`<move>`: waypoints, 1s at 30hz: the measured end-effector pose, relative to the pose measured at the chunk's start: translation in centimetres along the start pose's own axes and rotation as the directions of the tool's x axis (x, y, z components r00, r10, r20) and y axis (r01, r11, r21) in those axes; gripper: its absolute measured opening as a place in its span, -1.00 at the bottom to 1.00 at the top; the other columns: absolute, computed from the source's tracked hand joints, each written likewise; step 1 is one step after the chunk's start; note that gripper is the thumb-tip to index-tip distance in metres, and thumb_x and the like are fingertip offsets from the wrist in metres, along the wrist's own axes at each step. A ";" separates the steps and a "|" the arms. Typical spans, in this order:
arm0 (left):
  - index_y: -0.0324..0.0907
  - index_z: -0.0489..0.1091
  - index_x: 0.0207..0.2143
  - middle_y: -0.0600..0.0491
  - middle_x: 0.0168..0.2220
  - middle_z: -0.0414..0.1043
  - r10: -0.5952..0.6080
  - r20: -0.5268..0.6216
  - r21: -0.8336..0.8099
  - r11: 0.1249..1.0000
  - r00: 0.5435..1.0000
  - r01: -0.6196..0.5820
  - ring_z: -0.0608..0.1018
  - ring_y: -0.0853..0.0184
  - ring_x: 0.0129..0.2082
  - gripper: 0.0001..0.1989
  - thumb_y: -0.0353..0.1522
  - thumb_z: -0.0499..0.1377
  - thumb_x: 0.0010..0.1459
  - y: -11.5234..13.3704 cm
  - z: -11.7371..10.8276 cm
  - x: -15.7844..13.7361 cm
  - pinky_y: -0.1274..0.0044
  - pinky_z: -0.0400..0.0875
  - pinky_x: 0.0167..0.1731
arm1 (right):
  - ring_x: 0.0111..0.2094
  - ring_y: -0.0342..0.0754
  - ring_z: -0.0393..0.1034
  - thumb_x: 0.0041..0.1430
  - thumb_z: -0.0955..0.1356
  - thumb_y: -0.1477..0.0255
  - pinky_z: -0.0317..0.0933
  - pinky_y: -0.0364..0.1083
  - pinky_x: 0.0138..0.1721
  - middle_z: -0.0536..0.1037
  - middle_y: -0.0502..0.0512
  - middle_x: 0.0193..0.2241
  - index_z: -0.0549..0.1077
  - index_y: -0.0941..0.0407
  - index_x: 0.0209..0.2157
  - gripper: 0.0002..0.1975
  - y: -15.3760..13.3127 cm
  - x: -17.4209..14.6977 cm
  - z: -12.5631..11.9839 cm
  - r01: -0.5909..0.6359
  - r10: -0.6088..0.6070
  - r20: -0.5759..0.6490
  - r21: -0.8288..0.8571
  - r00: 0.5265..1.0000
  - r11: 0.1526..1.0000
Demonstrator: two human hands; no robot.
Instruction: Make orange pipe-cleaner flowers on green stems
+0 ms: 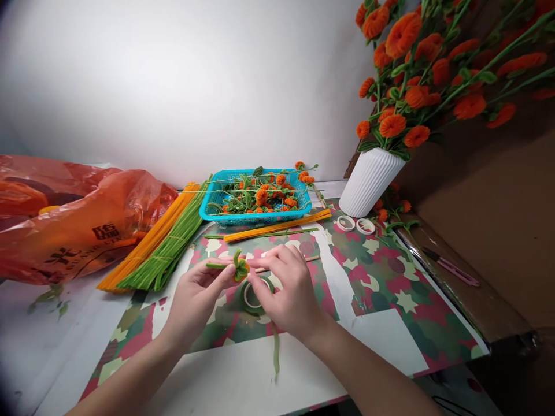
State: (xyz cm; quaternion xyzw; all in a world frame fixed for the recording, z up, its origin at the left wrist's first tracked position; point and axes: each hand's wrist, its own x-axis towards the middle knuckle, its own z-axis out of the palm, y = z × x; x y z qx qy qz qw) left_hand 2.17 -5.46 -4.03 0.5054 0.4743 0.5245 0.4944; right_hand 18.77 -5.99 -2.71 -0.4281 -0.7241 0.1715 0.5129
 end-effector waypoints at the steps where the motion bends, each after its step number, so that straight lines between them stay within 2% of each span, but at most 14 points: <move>1: -0.20 0.50 -0.39 -0.01 -0.32 0.57 -0.035 0.011 -0.032 0.999 0.999 0.035 0.62 0.26 -0.26 -0.86 -0.30 0.29 0.08 0.1 0.0 0.0 0.53 0.59 -0.36 | -0.32 -0.04 0.31 0.12 0.39 0.54 0.19 -0.02 -0.25 0.48 0.05 -0.39 0.50 0.08 -0.31 -0.90 0.2 -0.1 0.1 0.051 -0.051 0.010 -0.057 0.999 0.997; 6: -0.22 0.51 -0.40 0.01 -0.35 0.56 -0.097 0.062 -0.063 0.993 0.993 0.101 0.60 0.31 -0.34 -0.84 -0.28 0.30 0.06 0.4 0.0 0.0 0.54 0.58 -0.38 | -0.37 -0.05 0.29 0.17 0.37 0.52 0.12 -0.03 -0.31 0.49 0.06 -0.44 0.51 0.10 -0.37 -0.94 1.1 -0.5 0.9 0.175 -0.174 0.028 -0.224 0.984 0.959; 10: -0.21 0.51 -0.38 -0.01 -0.31 0.57 -0.014 0.043 -0.011 1.000 0.999 0.015 0.61 0.27 -0.28 -0.87 -0.31 0.28 0.10 0.2 0.1 -0.2 0.52 0.59 -0.34 | -0.38 -0.06 0.28 0.21 0.33 0.53 0.06 -0.02 -0.32 0.50 0.05 -0.45 0.48 0.10 -0.41 -0.87 1.1 -0.8 1.3 0.190 -0.193 0.014 -0.270 0.981 0.944; 12: -0.20 0.51 -0.37 -0.02 -0.28 0.58 0.071 0.009 0.060 0.996 0.997 -0.072 0.62 0.26 -0.24 -0.90 -0.34 0.26 0.12 0.0 0.2 -0.5 0.51 0.60 -0.32 | -0.36 -0.05 0.28 0.22 0.31 0.53 0.05 -0.02 -0.31 0.48 0.06 -0.45 0.45 0.10 -0.42 -0.86 0.9 -0.9 1.5 0.135 -0.140 -0.002 -0.235 0.990 0.962; 14: -0.19 0.49 -0.37 -0.04 -0.23 0.59 0.202 -0.024 0.163 0.967 0.979 -0.195 0.62 0.23 -0.18 -0.94 -0.38 0.24 0.13 -0.3 0.3 -0.8 0.49 0.60 -0.31 | -0.34 -0.05 0.28 0.24 0.29 0.51 0.08 -0.03 -0.30 0.44 0.06 -0.44 0.42 0.10 -0.43 -0.84 0.6 -1.0 1.7 0.016 -0.017 -0.009 -0.100 1.000 0.995; 16: -0.18 0.46 -0.36 -0.06 -0.19 0.59 0.389 -0.026 0.285 0.886 0.921 -0.366 0.62 0.21 -0.16 -0.97 -0.45 0.22 0.13 -0.4 0.3 -1.1 0.45 0.61 -0.27 | -0.34 -0.06 0.26 0.25 0.28 0.45 0.11 -0.05 -0.31 0.38 0.04 -0.43 0.40 0.11 -0.44 -0.83 0.2 -1.0 1.8 -0.157 0.154 0.031 0.113 0.988 0.981; 18: -0.17 0.44 -0.34 -0.06 -0.17 0.59 0.570 0.011 0.393 0.753 0.822 -0.528 0.62 0.22 -0.16 -0.90 -0.52 0.21 0.11 -0.5 0.3 -1.3 0.40 0.59 -0.21 | -0.40 -0.10 0.20 0.24 0.30 0.35 0.09 -0.10 -0.38 0.30 0.01 -0.46 0.36 0.11 -0.49 -0.78 -0.1 -0.9 1.8 -0.368 0.335 0.153 0.333 0.930 0.868; 20: -0.15 0.43 -0.32 -0.05 -0.17 0.60 0.689 0.062 0.460 0.623 0.722 -0.633 0.63 0.23 -0.18 -0.85 -0.56 0.19 0.10 -0.5 0.1 -1.4 0.39 0.59 -0.20 | -0.48 -0.15 0.10 0.15 0.36 0.24 0.02 -0.13 -0.45 0.22 -0.04 -0.52 0.32 0.11 -0.53 -0.71 -0.4 -0.7 1.7 -0.589 0.470 0.354 0.484 0.808 0.647; 22: -0.14 0.43 -0.29 -0.05 -0.17 0.60 0.750 0.114 0.486 0.530 0.652 -0.695 0.64 0.24 -0.20 -0.81 -0.58 0.19 0.09 -0.4 0.0 -1.4 0.43 0.59 -0.23 | -0.53 -0.18 0.00 0.05 0.41 0.18 -0.03 -0.15 -0.49 0.14 -0.08 -0.56 0.29 0.12 -0.56 -0.65 -0.4 -0.5 1.4 -0.753 0.510 0.557 0.533 0.655 0.386; 24: -0.14 0.44 -0.28 -0.04 -0.16 0.60 0.772 0.150 0.476 0.492 0.618 -0.729 0.65 0.25 -0.22 -0.78 -0.60 0.20 0.07 -0.5 -0.1 -1.3 0.46 0.60 -0.24 | -0.54 -0.20 -0.02 0.00 0.43 0.16 -0.04 -0.16 -0.49 0.12 -0.10 -0.59 0.29 0.12 -0.56 -0.63 -0.3 -0.3 1.1 -0.822 0.507 0.655 0.514 0.561 0.244; 25: -0.14 0.44 -0.28 -0.04 -0.16 0.60 0.764 0.152 0.458 0.508 0.627 -0.729 0.65 0.26 -0.22 -0.78 -0.60 0.21 0.06 -0.5 -0.2 -1.2 0.45 0.59 -0.23 | -0.55 -0.20 -0.02 0.01 0.43 0.16 -0.04 -0.16 -0.50 0.13 -0.09 -0.60 0.30 0.12 -0.57 -0.63 -0.2 -0.3 1.0 -0.828 0.513 0.655 0.501 0.554 0.254; 26: -0.14 0.45 -0.29 -0.04 -0.16 0.60 0.734 0.140 0.432 0.558 0.664 -0.708 0.64 0.26 -0.22 -0.79 -0.59 0.22 0.06 -0.5 -0.2 -1.1 0.45 0.60 -0.23 | -0.55 -0.20 0.00 0.02 0.43 0.17 -0.04 -0.16 -0.51 0.16 -0.09 -0.60 0.31 0.13 -0.58 -0.64 0.0 -0.2 0.8 -0.813 0.530 0.619 0.488 0.580 0.319; 28: -0.15 0.45 -0.32 -0.05 -0.17 0.60 0.588 0.099 0.345 0.736 0.803 -0.582 0.63 0.25 -0.20 -0.87 -0.54 0.22 0.10 -0.5 -0.2 -0.8 0.47 0.60 -0.26 | -0.54 -0.18 0.07 0.05 0.42 0.22 0.01 -0.16 -0.50 0.26 -0.06 -0.58 0.36 0.13 -0.57 -0.69 0.2 0.0 0.4 -0.719 0.554 0.458 0.443 0.695 0.536; 30: -0.17 0.45 -0.36 -0.07 -0.18 0.59 0.355 0.077 0.219 0.906 0.932 -0.363 0.62 0.23 -0.17 -0.96 -0.44 0.20 0.16 -0.3 -0.2 -0.5 0.49 0.61 -0.31 | -0.47 -0.15 0.18 0.09 0.40 0.30 0.10 -0.14 -0.44 0.36 -0.01 -0.50 0.44 0.12 -0.50 -0.80 0.3 0.2 0.1 -0.570 0.502 0.271 0.357 0.821 0.740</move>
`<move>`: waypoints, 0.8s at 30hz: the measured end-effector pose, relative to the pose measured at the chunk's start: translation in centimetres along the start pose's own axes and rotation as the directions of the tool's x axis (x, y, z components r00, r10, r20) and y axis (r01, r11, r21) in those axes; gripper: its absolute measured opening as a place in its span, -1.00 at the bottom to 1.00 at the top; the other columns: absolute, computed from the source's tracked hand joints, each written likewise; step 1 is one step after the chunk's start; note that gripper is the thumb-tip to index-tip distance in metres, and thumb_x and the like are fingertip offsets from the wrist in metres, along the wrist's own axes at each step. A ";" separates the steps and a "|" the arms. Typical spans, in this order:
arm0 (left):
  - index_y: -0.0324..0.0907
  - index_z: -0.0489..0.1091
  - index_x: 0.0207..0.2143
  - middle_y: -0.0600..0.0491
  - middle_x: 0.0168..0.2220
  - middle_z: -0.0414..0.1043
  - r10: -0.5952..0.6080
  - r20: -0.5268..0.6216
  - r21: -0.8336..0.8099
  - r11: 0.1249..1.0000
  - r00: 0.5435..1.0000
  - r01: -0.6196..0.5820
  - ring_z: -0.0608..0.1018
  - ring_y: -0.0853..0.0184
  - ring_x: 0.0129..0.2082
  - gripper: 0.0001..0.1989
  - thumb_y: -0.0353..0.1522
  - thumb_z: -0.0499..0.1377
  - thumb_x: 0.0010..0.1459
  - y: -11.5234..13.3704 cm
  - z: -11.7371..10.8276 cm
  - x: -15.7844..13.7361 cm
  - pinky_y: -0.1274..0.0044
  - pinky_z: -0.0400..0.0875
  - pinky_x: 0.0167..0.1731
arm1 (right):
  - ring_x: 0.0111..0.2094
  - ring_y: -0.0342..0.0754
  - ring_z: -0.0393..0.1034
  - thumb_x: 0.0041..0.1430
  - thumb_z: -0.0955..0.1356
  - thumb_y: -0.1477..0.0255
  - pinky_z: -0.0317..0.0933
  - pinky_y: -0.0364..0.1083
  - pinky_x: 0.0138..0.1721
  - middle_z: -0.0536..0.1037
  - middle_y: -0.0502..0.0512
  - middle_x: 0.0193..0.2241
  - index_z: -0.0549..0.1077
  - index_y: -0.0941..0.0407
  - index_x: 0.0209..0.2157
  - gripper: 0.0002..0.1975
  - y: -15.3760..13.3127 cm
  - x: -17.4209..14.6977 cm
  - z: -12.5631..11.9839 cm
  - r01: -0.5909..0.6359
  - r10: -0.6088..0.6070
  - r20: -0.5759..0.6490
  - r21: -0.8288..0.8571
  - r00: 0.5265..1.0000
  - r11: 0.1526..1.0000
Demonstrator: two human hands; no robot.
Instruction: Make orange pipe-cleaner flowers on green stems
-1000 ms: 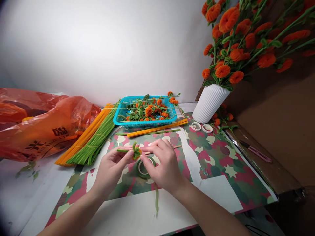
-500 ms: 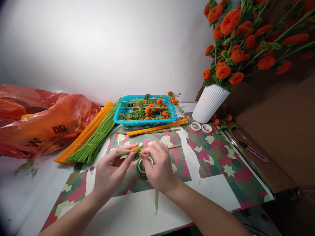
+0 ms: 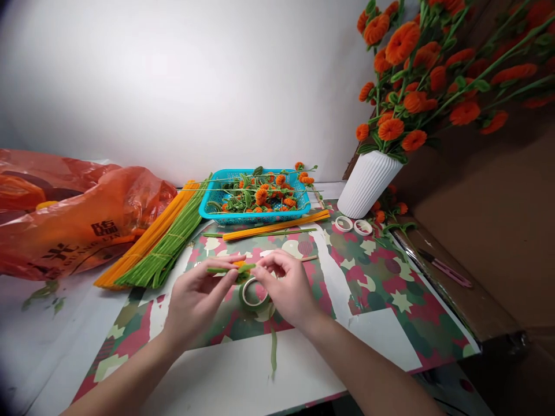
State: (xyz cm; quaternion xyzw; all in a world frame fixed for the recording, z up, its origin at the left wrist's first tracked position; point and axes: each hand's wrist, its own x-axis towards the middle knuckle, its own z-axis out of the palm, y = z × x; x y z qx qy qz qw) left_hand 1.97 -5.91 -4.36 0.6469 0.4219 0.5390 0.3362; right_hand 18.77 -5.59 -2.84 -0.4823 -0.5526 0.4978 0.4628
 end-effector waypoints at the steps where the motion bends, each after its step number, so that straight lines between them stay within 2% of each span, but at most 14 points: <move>1: -0.18 0.46 -0.37 -0.08 -0.18 0.59 -0.112 0.031 -0.071 0.991 0.993 0.114 0.62 0.22 -0.17 -0.93 -0.39 0.19 0.18 0.1 0.0 0.2 0.50 0.61 -0.34 | -0.43 -0.13 0.24 0.11 0.39 0.34 0.16 -0.13 -0.39 0.41 0.01 -0.45 0.48 0.11 -0.43 -0.87 -0.1 0.1 -0.1 0.083 -0.087 -0.042 -0.073 0.995 0.994; 3: -0.19 0.47 -0.35 -0.09 -0.18 0.58 -0.246 0.096 -0.171 0.950 0.965 0.259 0.62 0.22 -0.20 -0.88 -0.32 0.20 0.17 0.3 -0.1 0.6 0.49 0.60 -0.33 | -0.32 -0.09 0.33 0.15 0.36 0.41 0.24 -0.09 -0.29 0.47 0.04 -0.35 0.53 0.07 -0.29 -0.90 -0.1 0.1 -0.1 0.213 -0.223 -0.042 -0.170 0.974 0.962; 5: -0.20 0.48 -0.28 -0.09 -0.19 0.57 -0.298 0.153 -0.234 0.915 0.942 0.327 0.61 0.21 -0.20 -0.84 -0.30 0.26 0.11 0.3 -0.2 0.9 0.46 0.59 -0.29 | -0.25 -0.05 0.38 0.16 0.36 0.46 0.29 -0.06 -0.22 0.51 0.06 -0.30 0.54 0.04 -0.22 -0.85 0.0 0.1 0.2 0.309 -0.317 -0.005 -0.213 0.948 0.927; 8: -0.19 0.47 -0.20 -0.07 -0.16 0.55 -0.331 0.203 -0.313 0.870 0.922 0.381 0.60 0.19 -0.16 -0.73 -0.33 0.33 0.01 0.2 -0.2 1.0 0.42 0.57 -0.21 | -0.26 -0.04 0.41 0.15 0.38 0.47 0.31 -0.03 -0.22 0.52 0.06 -0.34 0.56 0.04 -0.32 -0.91 0.5 0.0 0.6 0.383 -0.399 -0.016 -0.241 0.917 0.892; 11: -0.17 0.45 -0.21 -0.04 -0.18 0.54 -0.364 0.201 -0.345 0.843 0.909 0.414 0.60 0.22 -0.19 -0.72 -0.34 0.34 -0.01 -0.2 0.0 0.8 0.42 0.55 -0.19 | -0.30 -0.04 0.41 0.12 0.41 0.48 0.30 -0.04 -0.26 0.52 0.05 -0.39 0.53 0.05 -0.40 -0.96 1.0 0.0 0.8 0.392 -0.421 -0.065 -0.260 0.905 0.882; 15: -0.17 0.42 -0.19 -0.01 -0.19 0.52 -0.366 0.187 -0.324 0.853 0.912 0.409 0.57 0.28 -0.19 -0.73 -0.35 0.32 0.03 -0.3 0.1 0.6 0.48 0.52 -0.19 | -0.29 -0.02 0.38 0.17 0.37 0.44 0.25 -0.05 -0.27 0.49 0.06 -0.40 0.41 0.08 -0.42 -0.91 1.3 -0.1 0.9 0.372 -0.396 0.003 -0.350 0.918 0.860; 19: -0.15 0.39 -0.18 0.02 -0.19 0.48 -0.293 0.166 -0.261 0.908 0.942 0.329 0.56 0.31 -0.17 -0.78 -0.37 0.26 0.09 -0.1 0.2 0.4 0.52 0.51 -0.21 | -0.32 -0.04 0.32 0.23 0.26 0.49 0.11 -0.04 -0.25 0.45 0.05 -0.41 0.33 0.11 -0.43 -0.87 1.1 -0.2 0.7 0.403 -0.395 0.143 -0.559 0.908 0.724; 21: -0.14 0.40 -0.19 0.03 -0.22 0.48 -0.247 0.185 -0.238 0.928 0.951 0.288 0.57 0.32 -0.20 -0.82 -0.40 0.24 0.12 -0.1 0.2 0.3 0.53 0.51 -0.23 | -0.36 -0.06 0.30 0.21 0.24 0.50 0.06 -0.05 -0.27 0.43 0.02 -0.46 0.31 0.11 -0.45 -0.86 1.0 -0.2 0.5 0.417 -0.380 0.196 -0.598 0.904 0.685; 24: -0.12 0.40 -0.18 0.04 -0.25 0.49 -0.181 0.232 -0.185 0.956 0.956 0.226 0.57 0.34 -0.26 -0.84 -0.42 0.20 0.15 -0.2 0.2 0.2 0.55 0.50 -0.29 | -0.40 -0.09 0.27 0.16 0.26 0.50 0.03 -0.08 -0.31 0.38 -0.03 -0.52 0.24 0.11 -0.52 -0.83 0.8 0.0 0.2 0.395 -0.341 0.201 -0.528 0.918 0.752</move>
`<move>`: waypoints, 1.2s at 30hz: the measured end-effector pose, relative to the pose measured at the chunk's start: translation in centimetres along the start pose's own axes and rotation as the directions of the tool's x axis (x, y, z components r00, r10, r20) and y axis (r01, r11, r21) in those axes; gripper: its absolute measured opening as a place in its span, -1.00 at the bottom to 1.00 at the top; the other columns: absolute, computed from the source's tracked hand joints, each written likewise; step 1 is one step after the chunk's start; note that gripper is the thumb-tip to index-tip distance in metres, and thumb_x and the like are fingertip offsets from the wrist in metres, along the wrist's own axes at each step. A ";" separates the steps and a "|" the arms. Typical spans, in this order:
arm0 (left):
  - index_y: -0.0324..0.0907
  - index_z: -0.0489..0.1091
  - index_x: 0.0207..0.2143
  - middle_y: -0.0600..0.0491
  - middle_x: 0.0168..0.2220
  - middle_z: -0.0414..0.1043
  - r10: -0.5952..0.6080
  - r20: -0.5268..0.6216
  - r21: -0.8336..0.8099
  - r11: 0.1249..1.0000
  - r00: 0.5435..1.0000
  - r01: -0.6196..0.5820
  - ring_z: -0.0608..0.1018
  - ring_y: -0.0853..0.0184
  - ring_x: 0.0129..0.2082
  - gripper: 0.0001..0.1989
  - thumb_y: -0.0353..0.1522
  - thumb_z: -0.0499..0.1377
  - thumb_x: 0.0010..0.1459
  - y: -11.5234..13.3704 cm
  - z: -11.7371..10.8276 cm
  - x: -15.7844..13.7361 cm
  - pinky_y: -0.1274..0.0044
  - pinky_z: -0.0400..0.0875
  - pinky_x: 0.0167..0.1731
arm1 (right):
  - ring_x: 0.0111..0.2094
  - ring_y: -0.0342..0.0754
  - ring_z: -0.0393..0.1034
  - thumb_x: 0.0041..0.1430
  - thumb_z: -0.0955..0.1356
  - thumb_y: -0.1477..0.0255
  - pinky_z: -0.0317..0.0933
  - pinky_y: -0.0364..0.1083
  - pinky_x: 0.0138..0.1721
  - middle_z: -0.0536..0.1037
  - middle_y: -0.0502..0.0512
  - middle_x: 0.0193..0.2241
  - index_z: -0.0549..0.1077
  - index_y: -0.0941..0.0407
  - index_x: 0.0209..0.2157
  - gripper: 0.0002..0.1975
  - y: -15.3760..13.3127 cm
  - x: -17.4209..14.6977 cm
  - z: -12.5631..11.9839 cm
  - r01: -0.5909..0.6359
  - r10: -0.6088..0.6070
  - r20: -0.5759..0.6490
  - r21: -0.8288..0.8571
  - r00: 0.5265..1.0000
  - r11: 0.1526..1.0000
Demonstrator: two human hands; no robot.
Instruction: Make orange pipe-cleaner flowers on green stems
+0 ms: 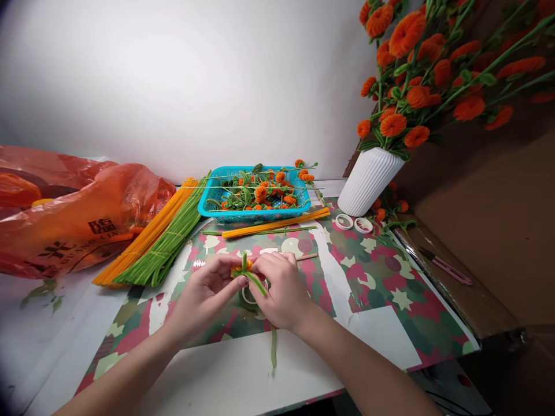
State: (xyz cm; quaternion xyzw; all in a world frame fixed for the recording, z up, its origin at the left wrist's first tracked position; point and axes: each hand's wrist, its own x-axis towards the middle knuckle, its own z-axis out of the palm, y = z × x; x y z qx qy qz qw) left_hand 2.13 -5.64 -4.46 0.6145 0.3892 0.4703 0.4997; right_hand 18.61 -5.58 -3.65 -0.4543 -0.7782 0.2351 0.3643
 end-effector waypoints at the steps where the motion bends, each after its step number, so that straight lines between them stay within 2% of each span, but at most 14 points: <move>1: -0.11 0.41 -0.17 0.04 -0.25 0.50 0.023 0.019 0.038 0.999 1.000 -0.024 0.57 0.34 -0.27 -0.84 -0.43 0.19 0.16 0.0 0.0 0.0 0.55 0.50 -0.30 | -0.43 -0.10 0.25 0.14 0.27 0.50 0.03 -0.09 -0.33 0.35 -0.04 -0.54 0.21 0.10 -0.55 -0.80 0.0 0.1 0.0 -0.027 0.027 0.003 0.063 1.000 0.998; 5: -0.11 0.43 -0.16 0.04 -0.29 0.51 0.085 0.085 0.185 0.978 0.993 -0.099 0.55 0.35 -0.33 -0.83 -0.45 0.16 0.18 0.2 -0.1 -0.2 0.53 0.46 -0.33 | -0.52 -0.14 0.14 0.05 0.26 0.56 0.01 -0.13 -0.44 0.23 -0.08 -0.62 0.11 0.10 -0.63 -0.74 0.1 0.2 0.1 -0.128 0.122 0.038 0.242 0.992 0.962; 7: -0.12 0.42 -0.18 0.05 -0.30 0.49 0.038 0.071 0.145 0.988 0.997 -0.048 0.53 0.36 -0.33 -0.85 -0.43 0.17 0.17 0.4 -0.2 -0.1 0.55 0.44 -0.34 | -0.53 -0.15 0.14 0.06 0.27 0.55 0.02 -0.13 -0.44 0.24 -0.09 -0.63 0.14 0.10 -0.63 -0.74 0.1 0.3 0.0 -0.116 0.107 0.050 0.242 0.993 0.963; 9: -0.12 0.39 -0.17 0.06 -0.28 0.48 -0.077 0.050 0.004 0.997 0.996 0.077 0.53 0.36 -0.31 -0.84 -0.38 0.20 0.15 0.5 -0.3 0.0 0.57 0.43 -0.34 | -0.51 -0.14 0.20 0.09 0.32 0.50 0.06 -0.11 -0.38 0.33 -0.08 -0.60 0.21 0.11 -0.61 -0.75 0.1 0.4 -0.3 -0.054 0.054 0.007 0.197 0.999 0.979; 13: -0.13 0.27 -0.18 0.12 -0.39 0.47 -0.282 0.102 -0.251 0.921 0.954 0.299 0.50 0.42 -0.42 -0.74 -0.32 0.26 0.12 0.7 -0.6 0.4 0.62 0.36 -0.44 | -0.38 -0.10 0.39 0.11 0.39 0.51 0.10 -0.05 -0.24 0.54 -0.02 -0.43 0.42 0.09 -0.40 -0.95 0.1 0.5 -1.1 0.153 -0.135 -0.165 0.097 0.977 0.984; 15: -0.14 0.26 -0.21 0.15 -0.44 0.44 -0.308 0.113 -0.270 0.906 0.945 0.327 0.46 0.46 -0.48 -0.73 -0.30 0.28 0.09 0.7 -0.6 0.4 0.65 0.31 -0.50 | -0.36 -0.09 0.41 0.12 0.38 0.54 0.09 -0.04 -0.24 0.57 -0.02 -0.43 0.45 0.08 -0.37 -0.93 0.1 0.5 -1.2 0.236 -0.223 -0.196 0.046 0.955 0.971; 18: -0.14 0.29 -0.22 0.15 -0.43 0.41 -0.298 0.115 -0.233 0.919 0.947 0.318 0.44 0.45 -0.46 -0.74 -0.30 0.27 0.09 0.7 -0.4 0.3 0.64 0.31 -0.48 | -0.39 -0.09 0.38 0.11 0.35 0.58 0.05 -0.02 -0.27 0.54 -0.01 -0.47 0.44 0.10 -0.44 -0.89 -0.2 0.2 -0.7 0.252 -0.252 -0.212 -0.027 0.944 0.967; 23: -0.14 0.35 -0.22 0.07 -0.28 0.43 -0.184 0.092 -0.109 0.975 0.979 0.194 0.48 0.37 -0.27 -0.85 -0.34 0.21 0.16 0.5 -0.1 -0.2 0.56 0.38 -0.28 | -0.48 -0.12 0.26 0.10 0.31 0.57 0.02 -0.02 -0.31 0.40 -0.04 -0.58 0.42 0.12 -0.50 -0.86 -0.9 -0.5 0.6 0.160 -0.164 -0.251 -0.037 0.954 0.986; 25: -0.14 0.36 -0.23 0.06 -0.28 0.42 -0.188 0.094 -0.106 0.974 0.978 0.198 0.48 0.36 -0.26 -0.87 -0.35 0.20 0.16 0.4 -0.1 -0.2 0.56 0.37 -0.28 | -0.48 -0.12 0.25 0.09 0.33 0.56 0.04 -0.03 -0.32 0.38 -0.05 -0.59 0.43 0.10 -0.50 -0.87 -1.0 -0.5 0.7 0.130 -0.122 -0.252 0.016 0.960 0.991; 27: -0.14 0.36 -0.24 0.09 -0.34 0.42 -0.261 0.124 -0.174 0.944 0.957 0.280 0.46 0.41 -0.34 -0.87 -0.35 0.22 0.15 0.3 -0.4 -0.1 0.60 0.34 -0.37 | -0.44 -0.11 0.29 0.06 0.38 0.53 0.11 -0.05 -0.33 0.42 -0.04 -0.53 0.44 0.07 -0.42 -0.93 -0.8 -0.3 0.5 0.055 -0.003 -0.261 0.193 0.965 0.980; 28: -0.14 0.36 -0.25 0.12 -0.39 0.40 -0.305 0.146 -0.234 0.914 0.941 0.332 0.44 0.44 -0.41 -0.87 -0.36 0.23 0.13 0.3 -0.6 0.0 0.63 0.32 -0.43 | -0.41 -0.10 0.31 0.04 0.41 0.50 0.16 -0.07 -0.33 0.44 -0.04 -0.47 0.43 0.06 -0.35 -0.89 -0.6 -0.1 0.3 0.000 0.085 -0.259 0.313 0.962 0.950; 31: -0.14 0.39 -0.29 0.16 -0.45 0.37 -0.381 0.226 -0.424 0.790 0.896 0.443 0.36 0.51 -0.51 -0.83 -0.40 0.29 0.04 0.4 -1.1 0.4 0.68 0.27 -0.50 | -0.34 -0.08 0.37 0.01 0.45 0.42 0.25 -0.08 -0.31 0.46 0.00 -0.38 0.43 0.05 -0.23 -0.76 0.0 0.3 -0.2 -0.168 0.293 -0.127 0.581 0.947 0.796; 34: -0.15 0.45 -0.32 0.13 -0.42 0.38 -0.394 0.306 -0.511 0.700 0.867 0.499 0.39 0.51 -0.47 -0.84 -0.41 0.32 -0.01 0.6 -1.4 0.6 0.69 0.30 -0.49 | -0.35 -0.08 0.36 0.07 0.42 0.41 0.24 -0.08 -0.30 0.46 0.01 -0.44 0.47 0.09 -0.41 -0.94 0.2 0.5 -0.2 -0.196 0.251 -0.001 0.619 0.968 0.760; 36: -0.14 0.48 -0.31 0.11 -0.40 0.38 -0.398 0.311 -0.505 0.700 0.863 0.505 0.42 0.50 -0.47 -0.84 -0.40 0.33 -0.01 0.7 -1.4 0.6 0.69 0.32 -0.51 | -0.35 -0.09 0.32 0.09 0.41 0.44 0.22 -0.09 -0.29 0.43 0.00 -0.46 0.46 0.09 -0.49 -0.90 0.1 0.4 -0.1 -0.149 0.210 -0.037 0.586 0.977 0.797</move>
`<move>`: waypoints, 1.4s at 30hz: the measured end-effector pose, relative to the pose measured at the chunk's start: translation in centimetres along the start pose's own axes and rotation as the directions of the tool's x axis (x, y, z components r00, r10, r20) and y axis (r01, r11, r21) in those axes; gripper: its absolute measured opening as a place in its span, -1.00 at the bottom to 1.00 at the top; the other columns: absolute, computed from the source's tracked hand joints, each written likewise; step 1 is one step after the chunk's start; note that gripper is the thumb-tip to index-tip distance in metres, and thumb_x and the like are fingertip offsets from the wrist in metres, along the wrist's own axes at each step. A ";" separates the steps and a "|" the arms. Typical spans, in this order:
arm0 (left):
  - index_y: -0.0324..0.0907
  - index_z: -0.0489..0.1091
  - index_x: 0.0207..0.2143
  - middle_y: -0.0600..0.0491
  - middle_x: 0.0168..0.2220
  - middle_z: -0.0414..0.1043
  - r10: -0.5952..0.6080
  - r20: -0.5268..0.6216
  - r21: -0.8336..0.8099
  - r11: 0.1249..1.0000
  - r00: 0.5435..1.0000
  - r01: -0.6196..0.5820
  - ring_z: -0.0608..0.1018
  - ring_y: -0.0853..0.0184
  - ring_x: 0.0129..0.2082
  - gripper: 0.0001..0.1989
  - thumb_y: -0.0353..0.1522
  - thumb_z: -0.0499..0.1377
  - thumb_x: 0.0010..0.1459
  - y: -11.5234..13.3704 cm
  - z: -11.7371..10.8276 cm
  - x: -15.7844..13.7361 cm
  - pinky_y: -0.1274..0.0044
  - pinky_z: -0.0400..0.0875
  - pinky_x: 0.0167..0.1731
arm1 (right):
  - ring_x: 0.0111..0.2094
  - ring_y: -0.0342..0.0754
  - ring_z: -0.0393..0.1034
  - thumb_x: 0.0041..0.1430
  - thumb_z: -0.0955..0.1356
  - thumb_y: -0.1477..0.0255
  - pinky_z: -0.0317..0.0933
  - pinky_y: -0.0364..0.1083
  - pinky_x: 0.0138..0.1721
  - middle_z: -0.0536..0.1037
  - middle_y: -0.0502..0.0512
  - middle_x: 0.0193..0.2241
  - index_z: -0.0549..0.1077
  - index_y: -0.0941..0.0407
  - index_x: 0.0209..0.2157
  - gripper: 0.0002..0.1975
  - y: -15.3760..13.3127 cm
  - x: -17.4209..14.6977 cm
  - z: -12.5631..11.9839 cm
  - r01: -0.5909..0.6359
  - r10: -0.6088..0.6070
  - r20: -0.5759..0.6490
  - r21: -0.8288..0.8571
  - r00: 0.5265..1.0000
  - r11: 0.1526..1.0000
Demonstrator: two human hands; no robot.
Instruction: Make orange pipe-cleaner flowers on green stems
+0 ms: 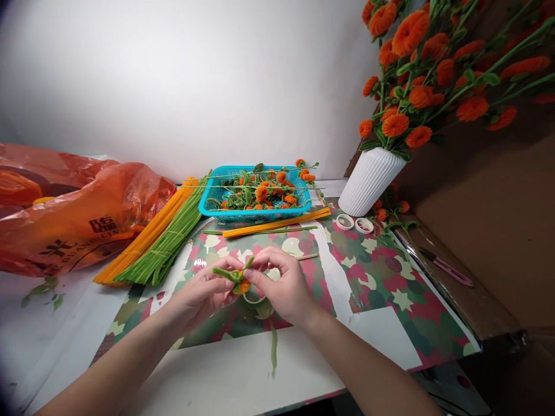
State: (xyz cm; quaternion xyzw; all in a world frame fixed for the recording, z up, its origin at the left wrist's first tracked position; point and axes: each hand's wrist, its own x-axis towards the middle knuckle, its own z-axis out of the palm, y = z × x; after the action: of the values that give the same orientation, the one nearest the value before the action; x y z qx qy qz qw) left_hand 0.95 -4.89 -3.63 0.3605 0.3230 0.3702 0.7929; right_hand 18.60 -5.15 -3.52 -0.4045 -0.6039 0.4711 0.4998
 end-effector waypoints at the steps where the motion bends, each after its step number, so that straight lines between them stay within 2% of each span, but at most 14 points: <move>1: -0.13 0.50 -0.30 0.11 -0.38 0.39 0.023 -0.015 0.031 0.999 1.000 -0.023 0.43 0.49 -0.47 -0.83 -0.40 0.33 -0.01 0.0 0.1 0.0 0.69 0.33 -0.52 | -0.34 -0.09 0.31 0.10 0.40 0.46 0.21 -0.09 -0.28 0.42 0.00 -0.45 0.45 0.09 -0.49 -0.90 0.0 -0.1 0.1 0.027 -0.027 -0.023 -0.025 0.999 0.999; 5: -0.12 0.55 -0.34 0.03 -0.20 0.44 0.252 -0.082 0.269 0.937 0.964 -0.222 0.49 0.42 -0.39 -0.87 -0.40 0.35 -0.01 -0.3 0.5 -0.1 0.66 0.40 -0.52 | -0.33 -0.09 0.30 0.15 0.36 0.49 0.20 -0.08 -0.26 0.40 -0.01 -0.43 0.41 0.09 -0.46 -0.89 0.1 -0.6 0.6 0.102 -0.109 -0.090 -0.080 0.990 0.992; 8: -0.16 0.55 -0.45 -0.02 -0.20 0.48 0.371 -0.099 0.352 0.881 0.923 -0.316 0.52 0.31 -0.26 -0.95 -0.39 0.36 -0.02 -0.3 0.5 0.1 0.63 0.47 -0.46 | -0.28 -0.08 0.32 0.18 0.35 0.50 0.21 -0.07 -0.20 0.42 -0.01 -0.41 0.40 0.07 -0.41 -0.91 0.2 -0.8 0.7 0.172 -0.179 -0.068 -0.093 0.982 0.981; 13: -0.14 0.56 -0.41 0.02 -0.23 0.56 0.298 -0.091 0.335 0.908 0.950 -0.252 0.52 0.44 -0.44 -0.97 -0.37 0.33 0.04 -0.1 0.0 0.3 0.64 0.46 -0.47 | -0.17 -0.05 0.26 0.20 0.34 0.48 0.18 -0.04 -0.10 0.35 0.02 -0.32 0.44 0.05 -0.37 -0.93 -0.1 -0.8 -0.2 0.246 -0.230 0.095 -0.221 0.968 0.944; 16: -0.15 0.56 -0.44 -0.01 -0.15 0.55 0.296 -0.066 0.349 0.901 0.953 -0.256 0.54 0.40 -0.40 -0.96 -0.37 0.33 0.03 0.1 -0.2 0.2 0.62 0.47 -0.47 | -0.17 -0.05 0.23 0.21 0.33 0.47 0.18 -0.03 -0.09 0.31 0.03 -0.31 0.45 0.05 -0.37 -0.92 -0.5 -0.5 -0.8 0.239 -0.188 0.195 -0.278 0.962 0.930; 18: -0.15 0.57 -0.43 -0.03 -0.13 0.55 0.320 -0.051 0.377 0.883 0.946 -0.278 0.57 0.33 -0.30 -0.97 -0.38 0.33 0.03 0.2 -0.2 0.0 0.59 0.50 -0.39 | -0.16 -0.04 0.24 0.21 0.33 0.47 0.19 -0.02 -0.08 0.32 0.03 -0.31 0.44 0.06 -0.39 -0.91 -0.6 -0.4 -0.9 0.220 -0.159 0.218 -0.296 0.963 0.929; 20: -0.14 0.58 -0.43 -0.05 -0.13 0.55 0.352 -0.058 0.409 0.862 0.934 -0.299 0.56 0.25 -0.18 -0.98 -0.39 0.34 0.01 0.4 -0.2 -0.1 0.54 0.52 -0.31 | -0.18 -0.04 0.27 0.19 0.34 0.49 0.22 -0.02 -0.12 0.34 0.03 -0.32 0.43 0.07 -0.42 -0.90 -0.6 -0.5 -0.7 0.211 -0.168 0.158 -0.310 0.973 0.927; 22: -0.14 0.59 -0.42 -0.07 -0.15 0.55 0.382 -0.084 0.442 0.842 0.921 -0.309 0.53 0.18 -0.08 -0.95 -0.39 0.34 -0.01 0.5 -0.2 -0.3 0.50 0.53 -0.25 | -0.22 -0.04 0.31 0.14 0.38 0.51 0.24 -0.02 -0.17 0.40 0.03 -0.35 0.42 0.07 -0.42 -0.92 -0.4 -0.7 -0.2 0.237 -0.238 0.037 -0.327 0.971 0.915; 25: -0.14 0.60 -0.38 -0.09 -0.14 0.54 0.405 -0.120 0.469 0.828 0.907 -0.308 0.52 0.13 -0.04 -0.91 -0.37 0.35 -0.02 0.5 0.0 -0.3 0.46 0.54 -0.22 | -0.28 -0.02 0.37 0.07 0.42 0.56 0.27 -0.02 -0.24 0.50 0.02 -0.41 0.44 0.05 -0.37 -0.87 -0.1 -1.1 0.7 0.316 -0.378 -0.103 -0.375 0.920 0.872; 30: -0.12 0.59 -0.38 -0.06 -0.17 0.55 0.442 -0.142 0.483 0.812 0.885 -0.328 0.51 0.14 -0.03 -0.92 -0.39 0.33 0.00 0.4 0.7 -0.4 0.46 0.53 -0.19 | -0.34 -0.02 0.43 0.07 0.42 0.60 0.32 0.01 -0.26 0.58 0.02 -0.44 0.49 0.02 -0.33 -0.82 0.2 -1.6 1.4 0.368 -0.482 -0.162 -0.456 0.861 0.810; 33: -0.12 0.59 -0.41 -0.06 -0.19 0.54 0.483 -0.157 0.522 0.781 0.862 -0.343 0.51 0.15 -0.03 -0.95 -0.41 0.32 0.00 0.4 1.3 -0.4 0.45 0.53 -0.17 | -0.36 -0.03 0.44 0.07 0.41 0.61 0.33 0.01 -0.27 0.59 0.01 -0.46 0.51 0.02 -0.34 -0.82 0.2 -1.6 1.5 0.365 -0.481 -0.175 -0.450 0.859 0.815; 38: -0.10 0.59 -0.34 -0.05 -0.16 0.51 0.558 -0.147 0.570 0.722 0.817 -0.392 0.53 0.19 -0.08 -0.88 -0.44 0.29 0.03 -0.1 1.5 -0.5 0.46 0.54 -0.20 | -0.38 -0.02 0.46 0.08 0.36 0.61 0.36 0.00 -0.30 0.60 0.03 -0.47 0.54 0.03 -0.40 -0.82 0.3 -1.3 1.6 0.306 -0.397 -0.194 -0.376 0.897 0.875; 42: -0.09 0.59 -0.31 -0.06 -0.16 0.52 0.568 -0.157 0.613 0.697 0.808 -0.371 0.53 0.16 -0.07 -0.84 -0.45 0.25 0.04 -0.2 1.6 -0.6 0.44 0.55 -0.21 | -0.40 -0.02 0.44 0.03 0.35 0.62 0.35 -0.01 -0.34 0.58 0.04 -0.49 0.54 0.04 -0.45 -0.81 0.4 -1.3 1.7 0.292 -0.381 -0.179 -0.386 0.907 0.875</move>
State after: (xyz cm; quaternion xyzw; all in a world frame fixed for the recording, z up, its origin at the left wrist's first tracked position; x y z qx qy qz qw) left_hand 1.95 -5.98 -2.80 0.5774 0.4410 0.5082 0.4625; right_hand 17.16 -6.54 -4.29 -0.4307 -0.6718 0.2065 0.5661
